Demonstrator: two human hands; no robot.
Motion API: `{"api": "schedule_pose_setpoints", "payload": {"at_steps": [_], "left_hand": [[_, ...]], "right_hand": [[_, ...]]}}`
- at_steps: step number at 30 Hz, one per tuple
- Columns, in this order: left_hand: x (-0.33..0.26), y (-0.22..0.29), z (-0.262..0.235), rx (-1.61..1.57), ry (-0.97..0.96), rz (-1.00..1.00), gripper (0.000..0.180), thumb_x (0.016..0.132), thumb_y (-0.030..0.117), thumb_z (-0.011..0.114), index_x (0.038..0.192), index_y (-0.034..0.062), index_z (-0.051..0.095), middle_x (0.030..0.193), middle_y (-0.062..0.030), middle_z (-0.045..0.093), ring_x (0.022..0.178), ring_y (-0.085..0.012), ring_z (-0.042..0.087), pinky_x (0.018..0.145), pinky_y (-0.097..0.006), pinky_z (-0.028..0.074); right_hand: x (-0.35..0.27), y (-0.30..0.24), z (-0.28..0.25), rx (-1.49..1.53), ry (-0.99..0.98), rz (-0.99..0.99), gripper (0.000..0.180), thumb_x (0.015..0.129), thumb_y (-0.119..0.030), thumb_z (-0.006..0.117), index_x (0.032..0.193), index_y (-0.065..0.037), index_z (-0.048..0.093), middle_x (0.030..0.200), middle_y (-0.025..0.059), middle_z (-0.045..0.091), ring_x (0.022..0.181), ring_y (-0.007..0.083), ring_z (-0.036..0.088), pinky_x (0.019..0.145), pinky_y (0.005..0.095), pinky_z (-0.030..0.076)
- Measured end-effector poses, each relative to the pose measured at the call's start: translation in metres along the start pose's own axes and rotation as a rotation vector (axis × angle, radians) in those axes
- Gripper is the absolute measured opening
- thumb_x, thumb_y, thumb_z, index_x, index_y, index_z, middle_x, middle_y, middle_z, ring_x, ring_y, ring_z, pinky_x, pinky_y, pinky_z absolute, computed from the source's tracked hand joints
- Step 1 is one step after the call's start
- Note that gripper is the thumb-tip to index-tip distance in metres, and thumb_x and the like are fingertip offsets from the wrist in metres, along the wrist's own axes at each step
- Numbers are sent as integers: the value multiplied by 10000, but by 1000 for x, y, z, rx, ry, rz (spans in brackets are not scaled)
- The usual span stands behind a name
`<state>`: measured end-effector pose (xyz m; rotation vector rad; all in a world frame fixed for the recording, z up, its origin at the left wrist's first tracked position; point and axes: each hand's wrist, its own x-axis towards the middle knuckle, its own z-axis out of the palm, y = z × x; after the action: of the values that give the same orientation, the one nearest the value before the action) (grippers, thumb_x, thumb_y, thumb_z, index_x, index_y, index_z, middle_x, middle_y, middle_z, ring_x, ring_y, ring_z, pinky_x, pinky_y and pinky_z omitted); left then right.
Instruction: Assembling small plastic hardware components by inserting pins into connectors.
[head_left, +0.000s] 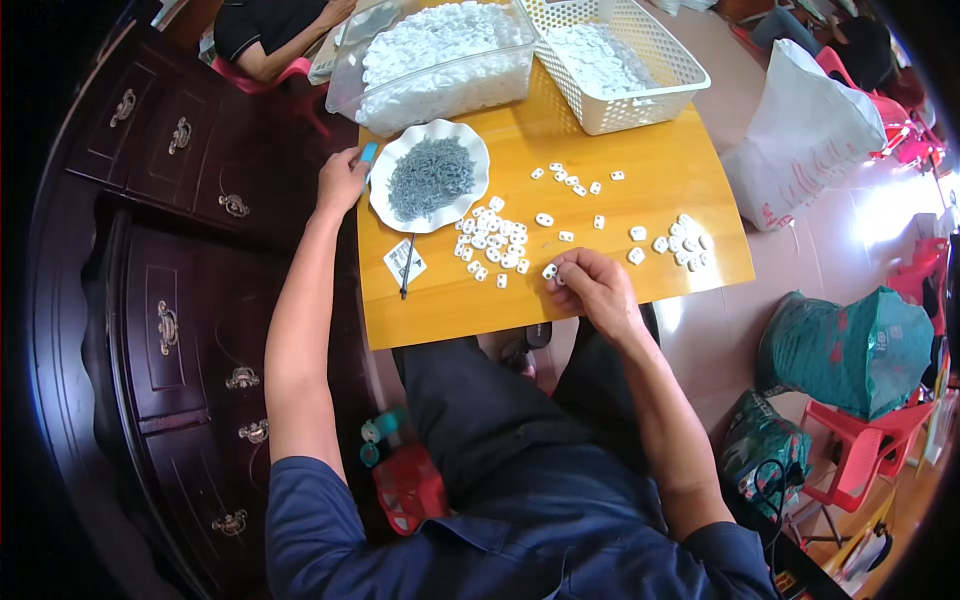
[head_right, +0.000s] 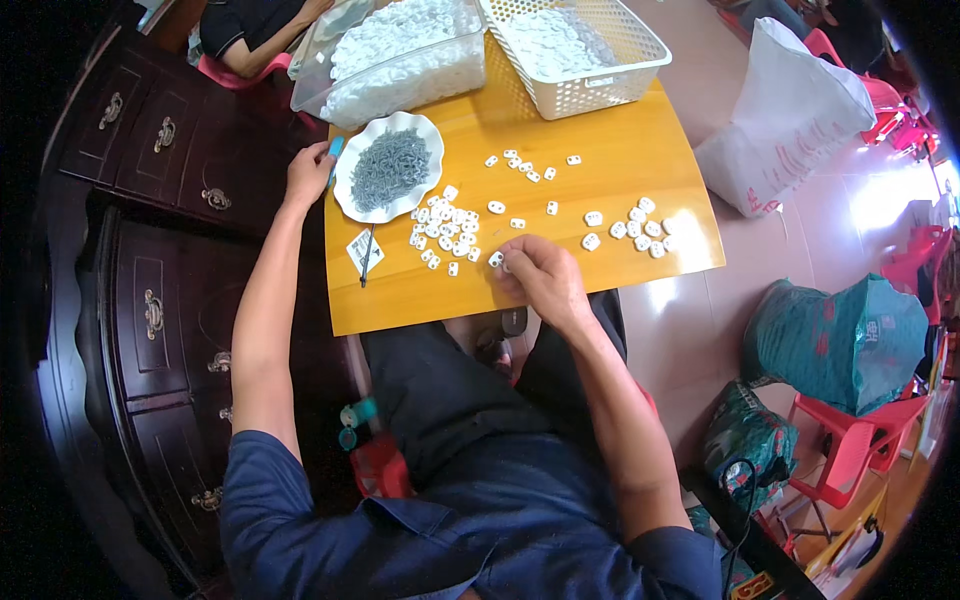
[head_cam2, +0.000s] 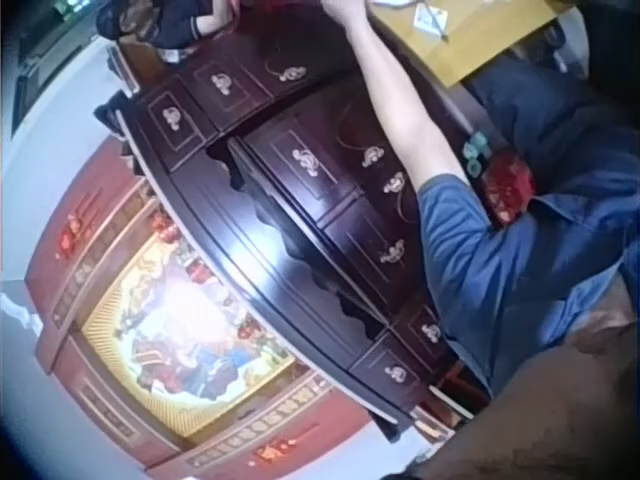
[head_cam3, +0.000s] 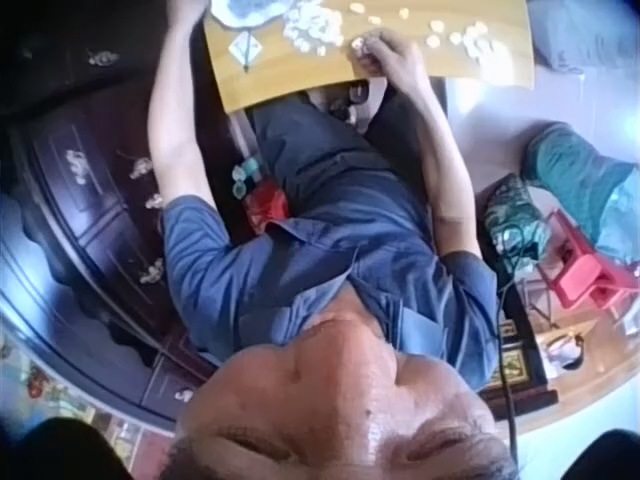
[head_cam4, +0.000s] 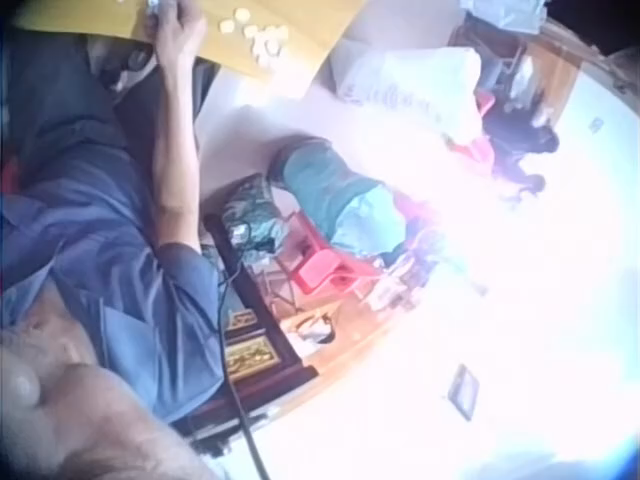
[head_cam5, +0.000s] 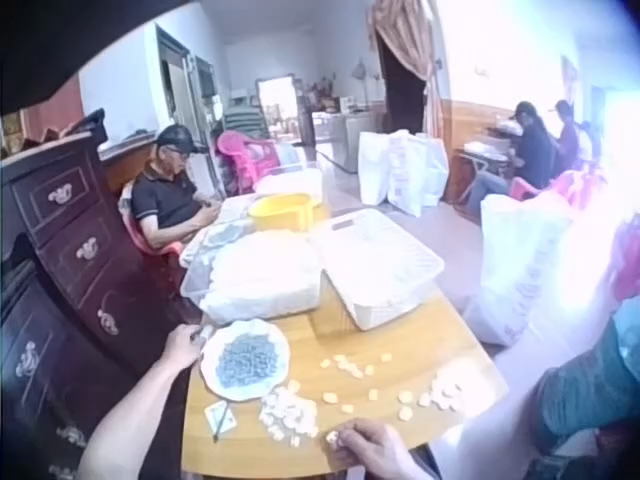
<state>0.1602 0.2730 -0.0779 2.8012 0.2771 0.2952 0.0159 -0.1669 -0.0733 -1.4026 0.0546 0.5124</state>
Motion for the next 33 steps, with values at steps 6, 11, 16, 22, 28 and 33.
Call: {"api": "schedule_pose_setpoints", "payload": {"at_steps": [6, 11, 16, 22, 28, 33], "left_hand": [[-18, -35, -26, -454, 173, -213, 310, 938, 180, 597, 1180, 28, 717, 934, -84, 741, 784, -149, 686, 747, -314, 548], [-110, 68, -75, -734, 126, -126, 178, 958, 152, 658, 1061, 25, 729, 849, 13, 665, 721, -60, 588, 615, -211, 464], [-232, 167, -47, -1007, -220, 80, 177, 910, 90, 725, 1050, -17, 709, 865, -19, 704, 775, -53, 634, 711, -233, 525], [-268, 204, -33, -946, -183, 133, 180, 880, 65, 760, 1001, -44, 683, 790, -82, 724, 665, -92, 679, 612, -243, 537], [-282, 214, -38, -896, -266, 113, 82, 896, 31, 705, 865, -34, 665, 730, -63, 708, 644, -80, 671, 585, -246, 521], [-298, 198, -14, -1046, -339, 30, 89, 948, 68, 666, 904, -8, 681, 747, -11, 674, 626, -40, 594, 565, -202, 475]], "right_hand": [[1, 0, 6, 28, -25, 6, 204, 1023, -185, 582, 1021, 3, 661, 823, 15, 678, 701, 80, 627, 657, 239, 531], [-3, 4, 2, -49, -3, -44, 213, 1024, -189, 585, 1052, 5, 668, 837, 21, 693, 714, 81, 636, 671, 233, 531], [-25, 0, 17, -36, -76, -65, 215, 1035, -196, 580, 1071, -2, 664, 857, 25, 698, 746, 87, 643, 707, 243, 534], [-52, -3, 27, -92, -124, -126, 211, 1047, -195, 575, 1067, -4, 661, 848, 19, 683, 757, 82, 632, 701, 238, 522], [-71, 0, 32, -153, -120, -202, 203, 1036, -168, 576, 1049, 13, 668, 840, 20, 687, 760, 77, 636, 705, 234, 529], [-85, 8, 29, -110, -133, -165, 192, 1055, -150, 550, 1088, 13, 647, 896, 23, 687, 795, 79, 629, 733, 231, 525]]}}
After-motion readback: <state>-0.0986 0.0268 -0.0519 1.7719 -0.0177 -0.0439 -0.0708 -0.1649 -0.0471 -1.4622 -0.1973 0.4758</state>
